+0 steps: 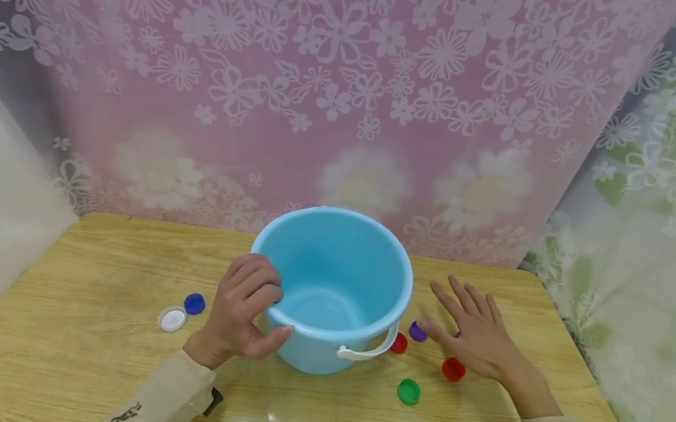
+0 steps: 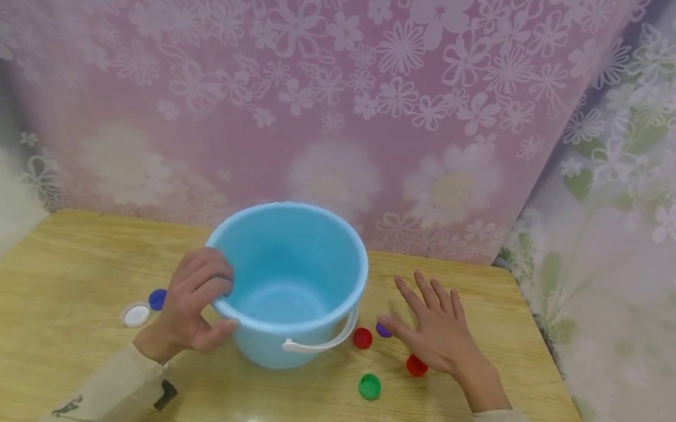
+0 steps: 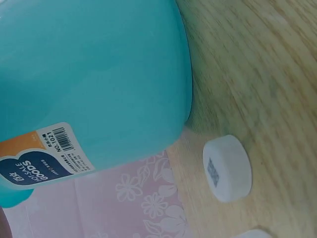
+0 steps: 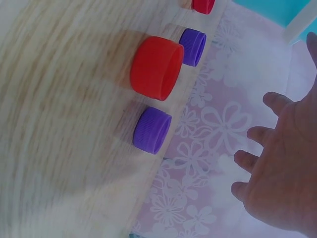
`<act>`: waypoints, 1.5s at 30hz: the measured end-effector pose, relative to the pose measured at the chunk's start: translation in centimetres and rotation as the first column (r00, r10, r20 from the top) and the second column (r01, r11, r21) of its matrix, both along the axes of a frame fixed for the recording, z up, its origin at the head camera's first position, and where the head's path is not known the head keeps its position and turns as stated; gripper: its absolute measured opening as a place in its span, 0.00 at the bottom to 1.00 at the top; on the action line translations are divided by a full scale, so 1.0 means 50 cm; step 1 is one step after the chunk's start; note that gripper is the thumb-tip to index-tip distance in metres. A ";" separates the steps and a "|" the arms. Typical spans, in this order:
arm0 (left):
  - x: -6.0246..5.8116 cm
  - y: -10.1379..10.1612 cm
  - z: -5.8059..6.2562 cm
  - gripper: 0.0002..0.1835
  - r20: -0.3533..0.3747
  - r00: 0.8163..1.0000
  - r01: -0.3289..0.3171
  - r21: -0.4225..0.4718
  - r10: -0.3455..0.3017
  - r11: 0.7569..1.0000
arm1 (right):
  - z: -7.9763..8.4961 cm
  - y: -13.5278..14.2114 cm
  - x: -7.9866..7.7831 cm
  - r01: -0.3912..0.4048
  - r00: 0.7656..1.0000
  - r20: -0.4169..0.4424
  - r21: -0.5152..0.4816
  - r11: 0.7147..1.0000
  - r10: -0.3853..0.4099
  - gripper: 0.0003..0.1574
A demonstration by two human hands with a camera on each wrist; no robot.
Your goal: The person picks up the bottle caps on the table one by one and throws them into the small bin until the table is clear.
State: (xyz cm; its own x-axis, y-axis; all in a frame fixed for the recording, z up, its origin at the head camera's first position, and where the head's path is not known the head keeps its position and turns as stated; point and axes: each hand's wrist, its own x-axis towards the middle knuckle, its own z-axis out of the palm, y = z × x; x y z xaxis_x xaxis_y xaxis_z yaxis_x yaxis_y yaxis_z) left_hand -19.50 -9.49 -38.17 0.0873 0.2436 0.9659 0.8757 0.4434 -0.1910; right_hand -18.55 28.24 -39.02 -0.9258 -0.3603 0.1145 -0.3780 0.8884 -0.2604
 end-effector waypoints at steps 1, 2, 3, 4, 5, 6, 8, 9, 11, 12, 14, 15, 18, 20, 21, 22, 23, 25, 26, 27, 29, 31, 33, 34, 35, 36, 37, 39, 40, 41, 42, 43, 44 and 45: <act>0.000 -0.001 0.000 0.24 0.003 1.000 0.001 -0.006 0.000 1.000 | -0.001 0.000 0.001 -0.001 1.000 0.000 0.000 1.000 0.001 0.47; 0.000 -0.002 0.001 0.24 0.008 1.000 0.003 -0.013 -0.003 1.000 | -0.002 0.001 0.001 -0.002 1.000 -0.001 0.000 1.000 0.002 0.47; 0.001 -0.003 0.001 0.24 0.017 1.000 0.005 -0.021 -0.004 1.000 | -0.003 0.001 0.002 -0.002 1.000 0.001 0.001 1.000 0.002 0.47; 0.002 -0.004 0.002 0.23 0.028 1.000 0.007 -0.030 -0.006 1.000 | -0.004 0.002 0.002 -0.002 1.000 0.001 0.002 1.000 0.002 0.46; 0.003 -0.005 0.003 0.23 0.043 0.999 0.008 -0.041 -0.007 0.999 | -0.005 0.003 0.002 -0.003 1.000 0.000 0.002 1.000 0.003 0.46; 0.005 -0.007 0.003 0.23 0.060 0.998 0.011 -0.051 -0.007 0.999 | -0.006 0.003 0.002 -0.003 1.000 0.001 0.001 1.000 0.003 0.46; 0.008 -0.009 0.006 0.23 0.102 0.995 0.014 -0.075 -0.006 0.997 | -0.008 0.004 0.002 -0.003 1.000 0.001 0.001 1.000 0.003 0.46; 0.011 -0.011 0.007 0.23 0.127 0.992 0.014 -0.089 -0.002 0.996 | -0.008 0.004 0.003 -0.002 1.000 0.004 0.000 1.000 0.002 0.46; 0.016 -0.015 0.010 0.23 0.177 0.984 0.013 -0.118 0.008 0.993 | -0.010 0.004 0.003 -0.001 1.000 0.012 -0.003 1.000 0.001 0.46; 0.018 -0.016 0.012 0.23 0.198 0.980 0.012 -0.132 0.015 0.991 | -0.010 0.004 0.003 0.001 1.000 0.016 -0.003 1.000 0.000 0.45; 0.022 -0.020 0.015 0.23 0.237 0.971 0.008 -0.160 0.031 0.987 | -0.011 0.004 0.004 0.004 1.000 0.027 -0.006 1.000 -0.004 0.45; 0.024 -0.022 0.017 0.23 0.253 0.967 0.006 -0.173 0.039 0.985 | -0.012 0.005 0.005 0.005 0.999 0.032 -0.005 1.000 -0.005 0.45; 0.028 -0.025 0.019 0.23 0.283 0.958 0.005 -0.199 0.053 0.980 | -0.013 0.008 0.006 0.007 0.999 0.041 -0.006 1.000 -0.007 0.45; 0.029 -0.027 0.020 0.23 0.295 0.954 0.004 -0.208 0.059 0.978 | -0.014 0.011 0.007 0.008 0.999 0.044 -0.007 1.000 -0.008 0.44; 0.030 -0.028 0.020 0.23 0.300 0.952 0.003 -0.212 0.062 0.977 | -0.015 0.013 0.007 0.009 0.999 0.045 -0.007 1.000 -0.009 0.44; 0.030 -0.028 0.020 0.23 0.305 0.950 0.003 -0.215 0.064 0.977 | -0.015 0.016 0.008 0.009 0.999 0.043 -0.009 1.000 -0.008 0.44; 0.031 -0.029 0.020 0.23 0.310 0.948 0.004 -0.219 0.066 0.976 | -0.015 0.018 0.008 0.008 0.999 0.040 -0.008 1.000 -0.008 0.44; 0.032 -0.029 0.022 0.23 0.319 0.945 0.005 -0.225 0.068 0.974 | -0.016 0.025 0.009 0.011 0.999 0.035 -0.002 1.000 -0.011 0.44; 0.033 -0.030 0.022 0.23 0.324 0.943 0.007 -0.229 0.070 0.973 | -0.016 0.028 0.009 0.011 0.999 0.033 -0.002 1.000 -0.011 0.44; 0.034 -0.030 0.023 0.22 0.329 0.942 0.009 -0.232 0.070 0.973 | -0.016 0.031 0.009 0.014 0.999 0.032 0.003 1.000 -0.014 0.44; 0.035 -0.030 0.026 0.22 0.338 0.939 0.015 -0.238 0.068 0.971 | -0.015 0.037 0.008 0.022 0.999 0.036 0.011 1.000 -0.023 0.45; 0.036 -0.030 0.028 0.22 0.346 0.936 0.021 -0.245 0.067 0.969 | -0.014 0.042 0.006 0.032 0.999 0.043 0.016 0.999 -0.032 0.46; 0.037 -0.030 0.030 0.22 0.353 0.933 0.025 -0.255 0.069 0.967 | -0.013 0.044 0.004 0.042 0.998 0.050 0.023 0.999 -0.043 0.46; 0.037 -0.031 0.031 0.22 0.358 0.931 0.026 -0.261 0.072 0.965 | -0.013 0.045 0.003 0.042 0.998 0.053 0.026 0.999 -0.044 0.47; 0.038 -0.031 0.032 0.22 0.363 0.929 0.027 -0.266 0.074 0.964 | -0.013 0.046 0.002 0.043 0.998 0.055 0.027 0.999 -0.044 0.47; 0.038 -0.031 0.032 0.22 0.364 0.928 0.026 -0.271 0.078 0.962 | -0.014 0.046 0.001 0.041 0.997 0.058 0.029 0.999 -0.043 0.47; 0.039 -0.031 0.032 0.22 0.370 0.926 0.025 -0.277 0.082 0.961 | -0.014 0.047 0.000 0.040 0.997 0.061 0.031 0.999 -0.041 0.47; 0.040 -0.033 0.032 0.22 0.379 0.921 0.025 -0.286 0.089 0.958 | -0.014 0.048 -0.001 0.039 0.997 0.065 0.039 0.999 -0.041 0.48; 0.041 -0.034 0.032 0.22 0.382 0.920 0.025 -0.291 0.092 0.956 | -0.013 0.050 -0.002 0.039 0.997 0.068 0.041 0.998 -0.042 0.48; 0.041 -0.035 0.032 0.22 0.386 0.918 0.026 -0.296 0.095 0.955 | -0.012 0.051 -0.003 0.041 0.997 0.070 0.043 0.998 -0.044 0.48; 0.042 -0.035 0.032 0.22 0.390 0.915 0.026 -0.302 0.099 0.953 | -0.011 0.053 -0.004 0.043 0.996 0.072 0.046 0.998 -0.047 0.48; 0.042 -0.036 0.032 0.22 0.397 0.912 0.026 -0.306 0.103 0.952 | -0.010 0.055 -0.004 0.046 0.996 0.075 0.048 0.998 -0.049 0.48; 0.043 -0.037 0.032 0.23 0.400 0.910 0.024 -0.310 0.107 0.950 | -0.009 0.057 -0.005 0.048 0.996 0.078 0.049 0.998 -0.052 0.48; 0.043 -0.037 0.031 0.23 0.402 0.909 0.022 -0.313 0.112 0.949 | -0.008 0.058 -0.006 0.049 0.995 0.083 0.049 0.998 -0.053 0.48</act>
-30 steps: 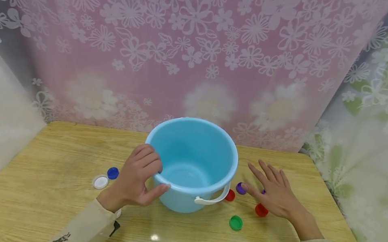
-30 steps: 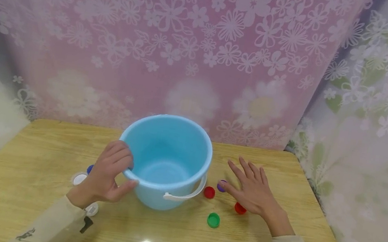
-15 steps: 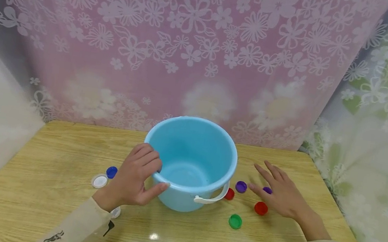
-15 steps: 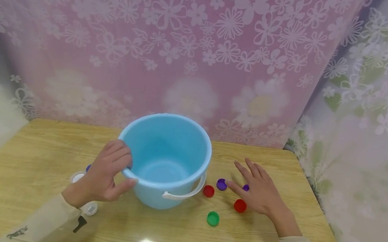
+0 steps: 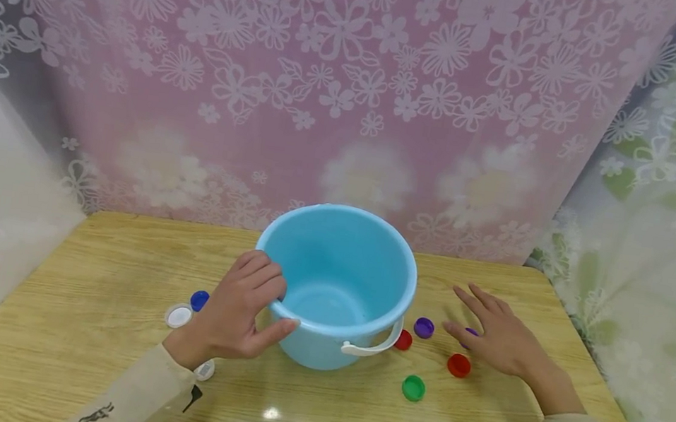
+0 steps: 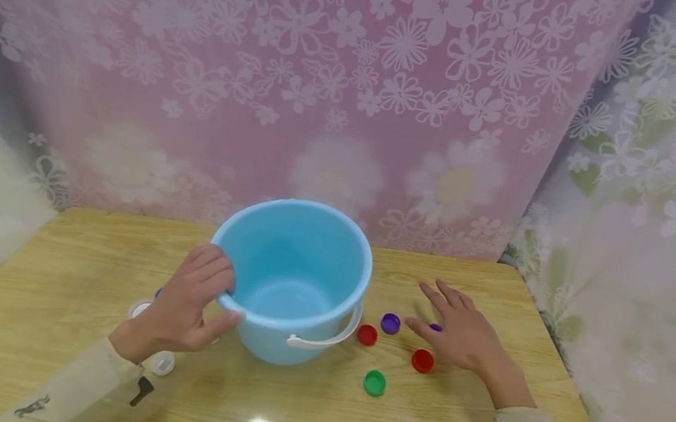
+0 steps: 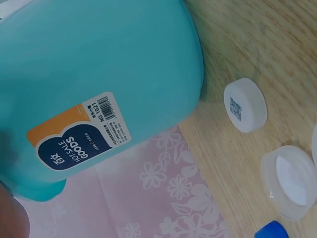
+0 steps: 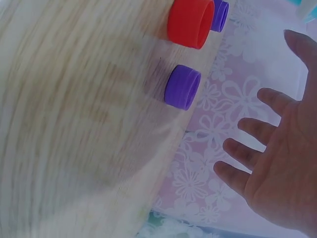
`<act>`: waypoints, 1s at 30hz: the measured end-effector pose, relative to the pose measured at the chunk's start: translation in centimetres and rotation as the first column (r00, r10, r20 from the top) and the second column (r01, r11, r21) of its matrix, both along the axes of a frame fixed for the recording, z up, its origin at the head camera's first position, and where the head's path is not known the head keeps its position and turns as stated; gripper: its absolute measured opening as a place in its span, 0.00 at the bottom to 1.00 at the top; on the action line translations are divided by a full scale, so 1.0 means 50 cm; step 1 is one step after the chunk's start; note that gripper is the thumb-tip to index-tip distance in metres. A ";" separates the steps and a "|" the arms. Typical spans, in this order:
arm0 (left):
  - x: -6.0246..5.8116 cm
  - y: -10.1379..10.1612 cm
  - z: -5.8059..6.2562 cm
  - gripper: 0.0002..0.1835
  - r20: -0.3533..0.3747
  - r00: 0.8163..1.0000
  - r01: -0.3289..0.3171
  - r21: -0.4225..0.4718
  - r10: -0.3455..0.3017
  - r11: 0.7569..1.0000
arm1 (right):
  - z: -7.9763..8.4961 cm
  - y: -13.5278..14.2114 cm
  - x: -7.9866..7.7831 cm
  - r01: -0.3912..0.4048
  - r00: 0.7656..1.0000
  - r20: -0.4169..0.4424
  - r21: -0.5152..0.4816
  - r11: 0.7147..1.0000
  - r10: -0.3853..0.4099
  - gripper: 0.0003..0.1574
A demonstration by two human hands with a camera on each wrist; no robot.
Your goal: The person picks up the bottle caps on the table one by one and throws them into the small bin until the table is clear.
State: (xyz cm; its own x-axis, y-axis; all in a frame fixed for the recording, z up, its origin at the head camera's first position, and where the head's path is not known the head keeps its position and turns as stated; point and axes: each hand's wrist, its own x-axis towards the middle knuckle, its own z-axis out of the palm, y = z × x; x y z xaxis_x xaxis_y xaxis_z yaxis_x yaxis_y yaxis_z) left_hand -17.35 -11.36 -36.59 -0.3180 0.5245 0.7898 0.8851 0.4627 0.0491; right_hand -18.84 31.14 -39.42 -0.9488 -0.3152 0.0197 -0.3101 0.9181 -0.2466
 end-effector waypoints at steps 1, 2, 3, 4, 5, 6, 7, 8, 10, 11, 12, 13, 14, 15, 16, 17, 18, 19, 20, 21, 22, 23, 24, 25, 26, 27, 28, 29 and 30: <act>0.000 0.001 -0.001 0.23 0.004 1.000 -0.003 -0.003 0.003 1.000 | 0.000 0.003 0.000 0.002 1.000 0.006 -0.001 1.000 -0.002 0.48; 0.000 0.001 -0.001 0.23 0.006 1.000 -0.006 -0.004 0.006 1.000 | 0.000 0.005 0.000 0.004 1.000 0.011 -0.002 1.000 -0.004 0.48; 0.000 0.001 -0.002 0.24 0.007 1.000 -0.008 -0.004 0.008 1.000 | -0.001 0.008 0.000 0.005 1.000 0.015 -0.001 1.000 -0.005 0.48; 0.000 0.001 -0.002 0.24 0.007 1.000 -0.010 -0.002 0.010 1.000 | -0.002 0.010 0.000 0.006 1.000 0.019 0.000 1.000 -0.006 0.49; 0.000 0.002 -0.002 0.24 0.005 1.000 -0.011 0.001 0.011 1.000 | -0.003 0.013 -0.001 0.008 1.000 0.023 0.002 1.000 -0.008 0.49; 0.000 0.002 -0.003 0.25 0.003 1.000 -0.013 0.005 0.013 1.000 | -0.005 0.015 -0.001 0.009 1.000 0.027 0.003 1.000 -0.009 0.49; 0.000 0.002 -0.003 0.25 0.000 1.000 -0.013 0.009 0.013 1.000 | -0.007 0.018 -0.001 0.010 1.000 0.029 0.005 1.000 -0.010 0.49; 0.000 0.002 -0.003 0.25 -0.004 1.000 -0.012 0.016 0.012 1.000 | -0.008 0.021 -0.001 0.013 0.999 0.032 0.009 1.000 -0.013 0.49; 0.000 0.003 -0.003 0.25 -0.006 1.000 -0.011 0.026 0.012 1.000 | -0.011 0.026 0.000 0.016 0.999 0.040 0.013 1.000 -0.017 0.48; 0.000 0.003 -0.003 0.25 -0.009 1.000 -0.012 0.031 0.012 0.999 | -0.012 0.029 0.001 0.019 0.999 0.046 0.014 1.000 -0.019 0.48; 0.000 0.004 -0.003 0.25 -0.013 1.000 -0.013 0.034 0.013 0.999 | -0.013 0.031 0.002 0.023 0.998 0.051 0.014 1.000 -0.024 0.47; -0.001 0.005 -0.003 0.25 -0.017 1.000 -0.013 0.037 0.014 0.999 | -0.014 0.034 0.003 0.027 0.998 0.056 0.016 1.000 -0.028 0.47; -0.001 0.006 -0.003 0.25 -0.019 1.000 -0.014 0.041 0.015 0.999 | -0.016 0.036 0.004 0.028 0.998 0.062 0.015 0.999 -0.029 0.47; -0.001 0.007 -0.003 0.26 -0.021 1.000 -0.015 0.043 0.016 0.999 | -0.017 0.039 0.005 0.029 0.997 0.067 0.014 0.999 -0.030 0.46; -0.002 0.008 -0.003 0.26 -0.023 1.000 -0.016 0.046 0.017 0.999 | -0.019 0.041 0.005 0.029 0.997 0.071 0.013 1.000 -0.029 0.45; -0.002 0.009 -0.003 0.26 -0.023 1.000 -0.017 0.049 0.018 0.999 | -0.020 0.043 0.006 0.029 0.997 0.075 0.011 1.000 -0.030 0.45; -0.002 0.010 -0.003 0.26 -0.024 1.000 -0.017 0.052 0.019 0.998 | -0.023 0.045 0.007 0.028 0.996 0.080 0.006 1.000 -0.029 0.44; -0.002 0.010 -0.003 0.26 -0.023 1.000 -0.017 0.056 0.018 0.998 | -0.024 0.046 0.006 0.024 0.996 0.081 0.004 1.000 -0.024 0.44; -0.003 0.010 -0.003 0.26 -0.020 1.000 -0.016 0.059 0.018 0.998 | -0.026 0.048 0.006 0.019 0.997 0.080 -0.003 1.000 -0.019 0.43; -0.002 0.010 -0.003 0.26 -0.018 1.000 -0.017 0.059 0.018 0.998 | -0.029 0.049 0.006 0.014 0.997 0.078 -0.010 1.000 -0.013 0.43; -0.002 0.010 -0.004 0.26 -0.015 1.000 -0.018 0.059 0.019 0.998 | -0.031 0.050 0.006 0.007 0.997 0.074 -0.015 1.000 -0.006 0.42; -0.002 0.009 -0.004 0.26 -0.012 1.000 -0.020 0.060 0.021 0.998 | -0.034 0.051 0.005 0.003 0.998 0.070 -0.020 1.000 -0.002 0.41; -0.001 0.009 -0.004 0.26 -0.009 1.000 -0.023 0.059 0.023 0.998 | -0.037 0.052 0.004 -0.004 0.998 0.063 -0.022 1.000 0.005 0.41; 0.000 0.009 -0.005 0.26 -0.006 1.000 -0.025 0.059 0.025 0.998 | -0.039 0.053 0.003 -0.008 0.998 0.056 -0.023 1.000 0.010 0.40; 0.000 0.009 -0.005 0.26 -0.003 1.000 -0.027 0.059 0.027 0.998 | -0.042 0.053 0.003 -0.011 0.999 0.051 -0.024 1.000 0.013 0.40; 0.000 0.010 -0.005 0.26 -0.004 1.000 -0.028 0.061 0.029 0.998 | -0.044 0.053 0.003 -0.013 0.999 0.048 -0.024 1.000 0.014 0.39; 0.000 0.010 -0.005 0.26 -0.006 1.000 -0.029 0.063 0.029 0.998 | -0.047 0.053 0.002 -0.011 0.999 0.045 -0.021 1.000 0.012 0.39; 0.000 0.011 -0.005 0.26 -0.007 1.000 -0.028 0.067 0.029 0.997 | -0.049 0.054 0.002 -0.009 0.999 0.044 -0.022 1.000 0.010 0.39; -0.001 0.011 -0.005 0.26 -0.009 1.000 -0.029 0.069 0.029 0.997 | -0.050 0.054 0.002 -0.009 0.999 0.040 -0.023 1.000 0.010 0.38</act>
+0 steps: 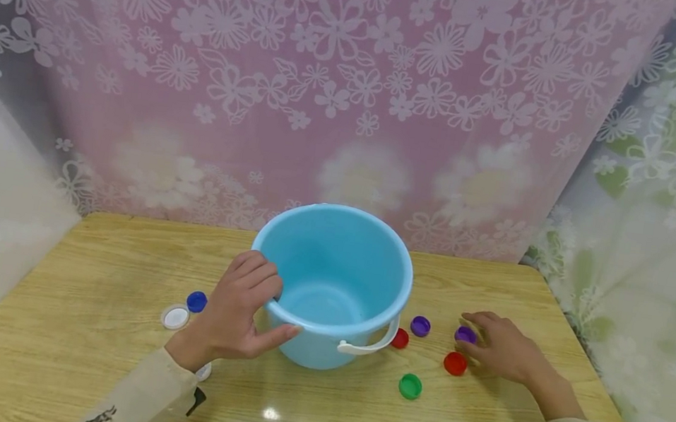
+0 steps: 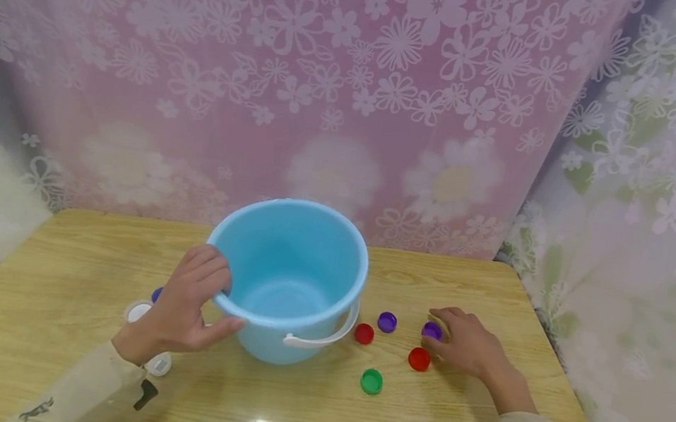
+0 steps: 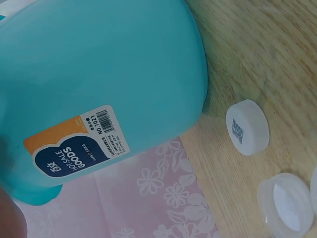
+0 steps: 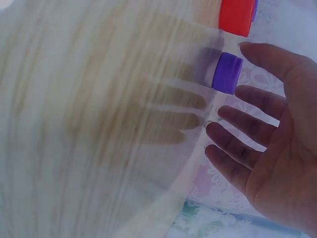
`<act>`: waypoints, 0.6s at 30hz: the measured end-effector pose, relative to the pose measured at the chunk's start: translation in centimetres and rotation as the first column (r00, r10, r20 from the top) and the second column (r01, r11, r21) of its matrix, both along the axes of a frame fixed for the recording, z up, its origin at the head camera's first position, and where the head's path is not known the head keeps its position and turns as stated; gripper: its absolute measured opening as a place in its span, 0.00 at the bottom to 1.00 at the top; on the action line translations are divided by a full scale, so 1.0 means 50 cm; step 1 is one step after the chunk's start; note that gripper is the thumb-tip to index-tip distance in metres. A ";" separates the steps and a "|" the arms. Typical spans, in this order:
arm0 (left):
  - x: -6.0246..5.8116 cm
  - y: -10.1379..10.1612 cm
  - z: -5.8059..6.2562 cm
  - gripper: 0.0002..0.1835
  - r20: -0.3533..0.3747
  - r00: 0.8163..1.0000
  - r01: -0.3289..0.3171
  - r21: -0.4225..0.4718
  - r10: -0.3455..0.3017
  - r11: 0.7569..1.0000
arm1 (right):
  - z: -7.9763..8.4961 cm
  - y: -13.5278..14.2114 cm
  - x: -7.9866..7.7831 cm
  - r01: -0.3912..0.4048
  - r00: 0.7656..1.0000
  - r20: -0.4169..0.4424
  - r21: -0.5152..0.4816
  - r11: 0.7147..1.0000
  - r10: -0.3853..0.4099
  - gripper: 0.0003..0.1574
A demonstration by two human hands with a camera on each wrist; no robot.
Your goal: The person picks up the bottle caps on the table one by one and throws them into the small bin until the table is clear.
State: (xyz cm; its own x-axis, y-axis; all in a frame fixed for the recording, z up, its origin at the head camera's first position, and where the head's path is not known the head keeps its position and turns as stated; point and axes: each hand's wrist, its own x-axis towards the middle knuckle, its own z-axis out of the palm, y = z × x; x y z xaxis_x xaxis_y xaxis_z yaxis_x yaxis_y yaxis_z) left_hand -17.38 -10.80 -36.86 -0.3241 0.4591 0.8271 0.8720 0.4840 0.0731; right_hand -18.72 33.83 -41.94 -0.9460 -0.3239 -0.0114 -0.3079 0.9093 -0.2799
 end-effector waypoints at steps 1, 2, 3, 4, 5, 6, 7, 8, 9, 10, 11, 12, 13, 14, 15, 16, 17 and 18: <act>0.000 0.000 0.000 0.26 -0.003 1.000 0.001 0.005 -0.001 1.000 | -0.001 0.000 0.001 0.001 1.000 -0.002 0.000 1.000 -0.001 0.38; 0.000 0.000 0.000 0.26 -0.006 1.000 0.002 0.008 -0.002 1.000 | -0.002 0.000 0.001 0.001 1.000 -0.005 0.000 1.000 -0.001 0.37; 0.000 0.001 0.000 0.26 -0.009 1.000 0.003 0.010 -0.003 1.000 | -0.004 0.001 0.002 0.002 1.000 -0.008 0.000 1.000 -0.002 0.36; 0.000 0.001 0.000 0.26 -0.010 1.000 0.004 0.011 -0.004 1.000 | -0.005 0.001 0.002 0.005 1.000 -0.011 0.000 1.000 -0.005 0.35; -0.001 0.001 0.001 0.26 -0.011 1.000 0.004 0.012 -0.004 1.000 | -0.006 0.001 0.002 0.006 1.000 -0.013 0.000 1.000 -0.006 0.35; -0.001 0.001 0.001 0.26 -0.012 1.000 0.005 0.012 -0.004 1.000 | -0.006 0.001 0.001 0.010 1.000 -0.014 0.002 1.000 -0.010 0.34; -0.001 0.001 0.001 0.26 -0.012 1.000 0.005 0.011 -0.004 1.000 | -0.007 0.000 0.001 0.015 1.000 -0.014 0.005 1.000 -0.015 0.34; -0.001 0.002 0.001 0.26 -0.012 1.000 0.004 0.010 -0.004 1.000 | -0.008 0.000 0.001 0.020 1.000 -0.012 0.008 1.000 -0.020 0.33; -0.001 0.002 0.000 0.26 -0.012 1.000 0.004 0.010 -0.003 1.000 | -0.009 -0.001 0.001 0.024 1.000 -0.009 0.010 1.000 -0.024 0.33; -0.001 0.002 0.000 0.26 -0.010 1.000 0.004 0.009 -0.004 1.000 | -0.008 -0.002 0.001 0.024 1.000 -0.006 0.010 1.000 -0.024 0.32; -0.002 0.002 0.000 0.26 -0.010 1.000 0.003 0.008 -0.003 1.000 | -0.008 -0.003 0.001 0.023 1.000 -0.001 0.010 1.000 -0.023 0.30; -0.001 0.002 -0.001 0.26 -0.010 1.000 0.002 0.009 -0.002 1.000 | -0.007 -0.005 0.001 0.021 1.000 0.001 0.009 1.000 -0.021 0.29; -0.001 0.002 -0.001 0.26 -0.010 1.000 0.002 0.009 -0.002 1.000 | -0.006 -0.007 0.001 0.020 1.000 0.002 0.008 1.000 -0.020 0.27; -0.001 0.001 -0.001 0.26 -0.009 1.000 0.002 0.010 -0.002 1.000 | -0.005 -0.008 0.001 0.017 1.000 0.003 0.006 1.000 -0.017 0.26; -0.002 0.001 -0.001 0.26 -0.011 1.000 0.003 0.010 -0.003 1.000 | -0.004 -0.010 0.002 0.013 1.000 0.002 0.003 1.000 -0.013 0.24; -0.002 0.001 -0.001 0.26 -0.012 1.000 0.003 0.011 -0.003 1.000 | -0.004 -0.011 0.002 0.009 1.000 0.002 0.001 1.000 -0.009 0.23; -0.002 0.001 -0.001 0.26 -0.014 1.000 0.003 0.012 -0.003 1.000 | -0.004 -0.011 0.002 0.007 1.000 0.001 0.000 1.000 -0.007 0.22; -0.002 0.000 0.000 0.26 -0.014 1.000 0.003 0.013 -0.003 1.000 | -0.004 -0.012 0.002 0.005 1.000 -0.002 0.001 1.000 -0.005 0.21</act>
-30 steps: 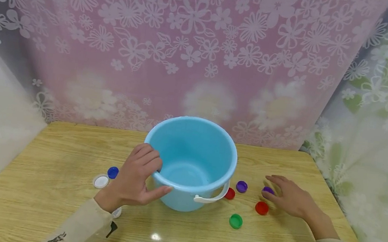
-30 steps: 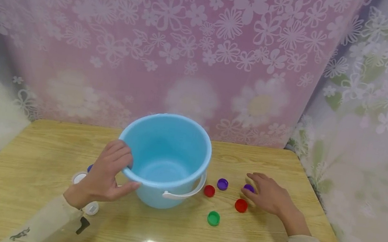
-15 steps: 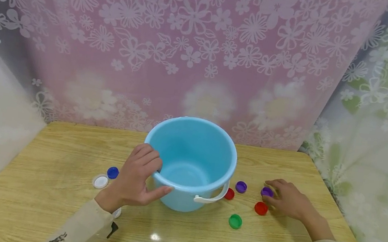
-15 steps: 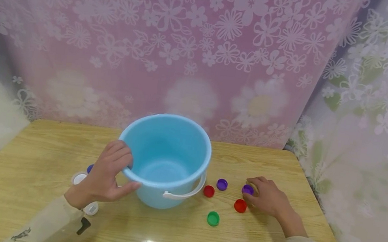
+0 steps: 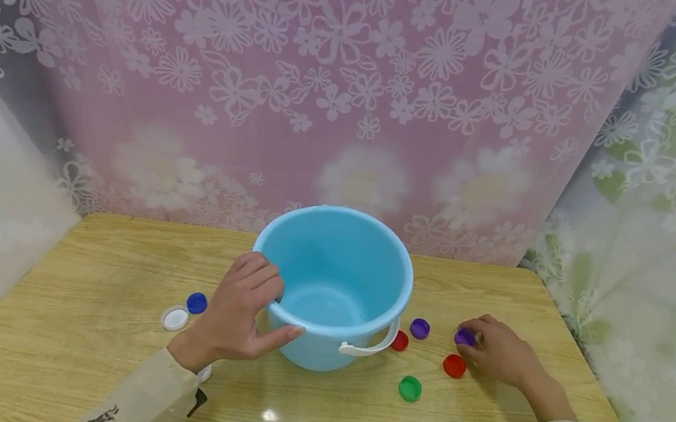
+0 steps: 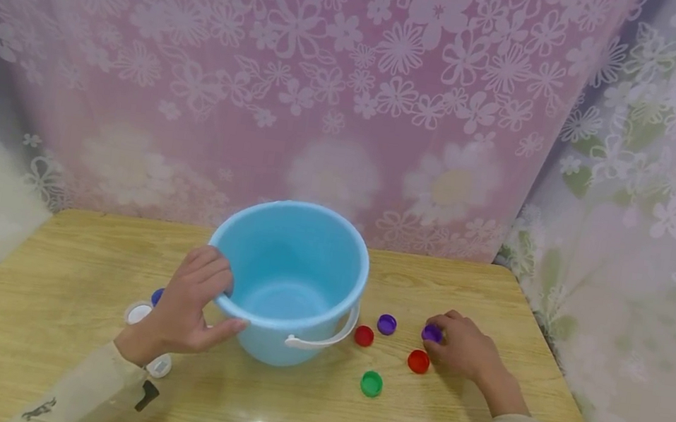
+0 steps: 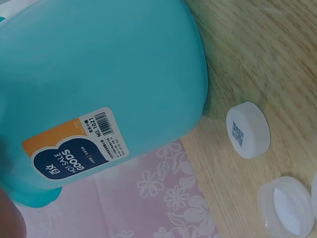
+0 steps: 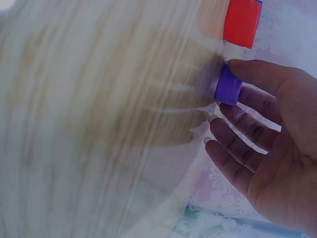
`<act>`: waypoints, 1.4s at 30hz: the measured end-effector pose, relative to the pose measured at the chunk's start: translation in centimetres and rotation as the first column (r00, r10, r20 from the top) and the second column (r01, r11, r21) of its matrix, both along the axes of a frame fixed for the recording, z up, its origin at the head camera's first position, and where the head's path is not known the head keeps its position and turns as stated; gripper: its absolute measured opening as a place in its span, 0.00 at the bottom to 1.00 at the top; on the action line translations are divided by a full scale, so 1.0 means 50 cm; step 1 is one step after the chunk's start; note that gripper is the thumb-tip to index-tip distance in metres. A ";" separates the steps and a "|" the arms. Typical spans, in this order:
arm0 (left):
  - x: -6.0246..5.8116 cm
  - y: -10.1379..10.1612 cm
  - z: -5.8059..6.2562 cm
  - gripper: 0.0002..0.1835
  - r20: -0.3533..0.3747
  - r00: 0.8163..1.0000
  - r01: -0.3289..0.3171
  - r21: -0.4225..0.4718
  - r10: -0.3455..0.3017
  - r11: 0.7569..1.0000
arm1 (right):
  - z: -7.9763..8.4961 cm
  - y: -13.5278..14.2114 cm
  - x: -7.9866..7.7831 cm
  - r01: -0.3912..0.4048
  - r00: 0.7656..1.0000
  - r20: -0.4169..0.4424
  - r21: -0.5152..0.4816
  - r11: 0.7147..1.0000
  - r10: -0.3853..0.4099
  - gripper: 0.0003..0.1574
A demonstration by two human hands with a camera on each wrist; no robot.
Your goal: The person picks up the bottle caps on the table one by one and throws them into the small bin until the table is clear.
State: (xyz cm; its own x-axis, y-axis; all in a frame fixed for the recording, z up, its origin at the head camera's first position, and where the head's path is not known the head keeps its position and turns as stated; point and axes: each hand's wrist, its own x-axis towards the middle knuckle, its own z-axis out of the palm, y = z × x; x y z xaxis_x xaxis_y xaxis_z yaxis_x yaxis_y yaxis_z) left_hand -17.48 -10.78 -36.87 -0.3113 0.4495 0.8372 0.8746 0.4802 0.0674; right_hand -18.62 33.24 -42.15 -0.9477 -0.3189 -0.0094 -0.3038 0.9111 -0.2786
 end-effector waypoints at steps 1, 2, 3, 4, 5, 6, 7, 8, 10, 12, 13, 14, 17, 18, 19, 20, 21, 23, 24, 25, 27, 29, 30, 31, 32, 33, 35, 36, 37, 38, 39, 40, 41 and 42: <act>0.000 0.000 0.000 0.26 -0.004 1.000 0.000 0.000 0.000 1.000 | -0.001 0.000 0.000 -0.001 1.000 -0.002 0.001 1.000 0.001 0.20; 0.000 0.000 0.000 0.26 -0.005 1.000 0.000 0.000 0.000 1.000 | -0.003 0.000 0.000 -0.002 1.000 -0.005 0.001 1.000 0.002 0.20; 0.001 0.000 0.000 0.26 -0.004 1.000 0.001 0.000 -0.001 1.000 | -0.004 0.000 0.000 -0.001 1.000 -0.007 0.002 1.000 0.001 0.20; 0.001 0.000 0.001 0.26 -0.002 1.000 0.002 0.000 -0.002 1.000 | -0.006 0.001 0.000 -0.002 1.000 -0.011 0.003 1.000 0.002 0.20; 0.001 0.000 0.001 0.26 -0.001 1.000 0.003 0.000 -0.003 1.000 | -0.007 0.001 0.000 -0.001 1.000 -0.015 0.005 1.000 0.001 0.20; 0.002 0.000 0.001 0.26 0.002 1.000 0.004 -0.002 -0.004 1.000 | -0.008 0.002 0.000 0.001 1.000 -0.021 0.009 1.000 -0.001 0.21; 0.002 0.000 0.001 0.26 0.002 1.000 0.004 -0.003 -0.004 1.000 | -0.010 0.003 0.001 0.005 1.000 -0.026 0.013 1.000 -0.004 0.21; 0.002 -0.001 0.001 0.26 0.007 1.000 0.004 -0.005 -0.004 1.000 | -0.010 0.003 0.001 0.007 1.000 -0.030 0.016 1.000 -0.006 0.21; 0.002 -0.001 0.001 0.26 0.008 1.000 0.000 -0.010 0.000 1.000 | -0.011 0.004 0.001 0.009 0.999 -0.038 0.019 1.000 -0.008 0.21; 0.002 -0.002 0.001 0.26 0.008 1.000 -0.004 -0.013 0.004 1.000 | -0.011 0.003 0.001 0.006 0.999 -0.038 0.017 1.000 -0.005 0.21; 0.002 -0.002 0.000 0.26 0.007 1.000 -0.005 -0.012 0.005 1.000 | -0.011 0.003 0.001 0.005 0.999 -0.035 0.013 1.000 -0.004 0.21; 0.002 -0.002 0.000 0.26 0.007 1.000 -0.005 -0.011 0.005 1.000 | -0.010 0.003 0.001 0.005 0.999 -0.033 0.011 1.000 -0.005 0.21; 0.001 -0.003 -0.001 0.25 0.009 1.000 -0.003 -0.009 0.003 1.000 | -0.008 0.002 0.001 0.006 0.999 -0.032 0.008 1.000 -0.005 0.22; 0.001 -0.003 -0.001 0.26 0.009 1.000 -0.003 -0.010 0.003 1.000 | -0.008 0.003 0.000 0.008 0.999 -0.036 0.009 1.000 -0.008 0.21; 0.001 -0.003 -0.001 0.25 0.009 1.000 -0.003 -0.009 0.003 1.000 | -0.008 0.003 0.000 0.011 0.999 -0.040 0.010 1.000 -0.010 0.21; 0.001 -0.003 -0.002 0.25 0.008 1.000 -0.002 -0.009 0.002 1.000 | -0.008 0.003 0.000 0.013 0.999 -0.044 0.012 1.000 -0.013 0.21; 0.001 -0.003 -0.002 0.25 0.008 1.000 -0.003 -0.009 0.003 1.000 | -0.009 0.003 0.000 0.007 0.999 -0.049 0.010 1.000 -0.006 0.20; 0.000 -0.003 -0.003 0.25 0.001 1.000 0.000 -0.004 0.000 1.000 | -0.009 0.002 0.000 0.008 0.999 -0.053 0.012 1.000 -0.007 0.19; 0.000 -0.003 -0.004 0.25 -0.002 1.000 0.001 -0.001 -0.001 1.000 | -0.009 0.002 0.000 0.010 0.998 -0.056 0.009 1.000 -0.009 0.19; -0.001 -0.003 -0.004 0.25 -0.006 1.000 0.003 0.001 -0.003 1.000 | -0.009 0.001 0.001 0.012 0.998 -0.055 0.008 1.000 -0.012 0.19; -0.001 -0.002 -0.005 0.25 -0.011 1.000 0.008 0.005 -0.008 1.000 | -0.008 0.000 0.003 0.014 0.999 -0.052 0.005 1.000 -0.014 0.19; -0.001 -0.001 -0.005 0.25 -0.018 1.000 0.011 0.008 -0.011 1.000 | -0.009 0.000 0.004 0.020 0.999 -0.047 0.001 1.000 -0.020 0.19; -0.002 0.000 -0.005 0.25 -0.020 1.000 0.012 0.010 -0.011 1.000 | -0.009 0.001 0.005 0.018 0.999 -0.043 -0.001 1.000 -0.018 0.20; -0.001 0.001 -0.005 0.25 -0.018 1.000 0.013 0.012 -0.013 1.000 | -0.008 0.001 0.005 0.019 0.999 -0.038 -0.003 1.000 -0.020 0.20; -0.001 0.001 -0.005 0.25 -0.017 1.000 0.014 0.014 -0.013 1.000 | -0.007 0.001 0.005 0.020 0.999 -0.031 -0.006 1.000 -0.020 0.20; -0.001 0.002 -0.005 0.25 -0.017 1.000 0.014 0.016 -0.014 1.000 | -0.006 0.001 0.005 0.024 1.000 -0.020 -0.009 1.000 -0.024 0.21; -0.002 0.004 -0.004 0.25 -0.009 1.000 0.019 0.019 -0.019 1.000 | -0.002 0.002 0.005 0.040 0.999 0.008 -0.010 0.999 -0.040 0.22; -0.002 0.004 -0.004 0.25 -0.004 1.000 0.021 0.019 -0.020 1.000 | 0.001 0.003 0.005 0.048 0.999 0.027 -0.014 0.999 -0.047 0.23; -0.002 0.005 -0.004 0.25 -0.001 1.000 0.021 0.019 -0.021 1.000 | 0.004 0.003 0.004 0.058 0.997 0.044 -0.016 0.998 -0.057 0.24; -0.003 0.005 -0.005 0.25 0.001 1.000 0.020 0.020 -0.020 1.000 | 0.006 0.003 0.004 0.065 0.996 0.057 -0.018 0.998 -0.064 0.25; -0.003 0.004 -0.005 0.25 0.005 1.000 0.019 0.020 -0.019 1.000 | 0.008 0.002 0.003 0.073 0.995 0.063 -0.020 0.997 -0.072 0.25; -0.003 0.003 -0.006 0.25 0.007 1.000 0.018 0.020 -0.018 1.000 | 0.010 0.001 0.003 0.079 0.995 0.056 -0.022 0.997 -0.077 0.25; -0.004 0.002 -0.006 0.25 0.006 1.000 0.016 0.023 -0.016 1.000 | 0.012 -0.001 0.003 0.083 0.996 0.044 -0.026 0.996 -0.082 0.26; -0.004 0.002 -0.007 0.25 0.007 1.000 0.013 0.024 -0.013 1.000 | 0.014 -0.003 0.003 0.085 0.996 0.029 -0.029 0.996 -0.084 0.26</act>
State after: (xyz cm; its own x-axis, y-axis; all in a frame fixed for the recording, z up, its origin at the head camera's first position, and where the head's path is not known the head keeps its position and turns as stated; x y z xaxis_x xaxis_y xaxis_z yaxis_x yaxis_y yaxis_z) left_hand -17.66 -10.71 -37.21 -0.3115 0.4337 0.8455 0.8803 0.4668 0.0848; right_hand -18.47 33.09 -41.45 -0.9707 -0.2386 -0.0279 -0.2181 0.9240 -0.3141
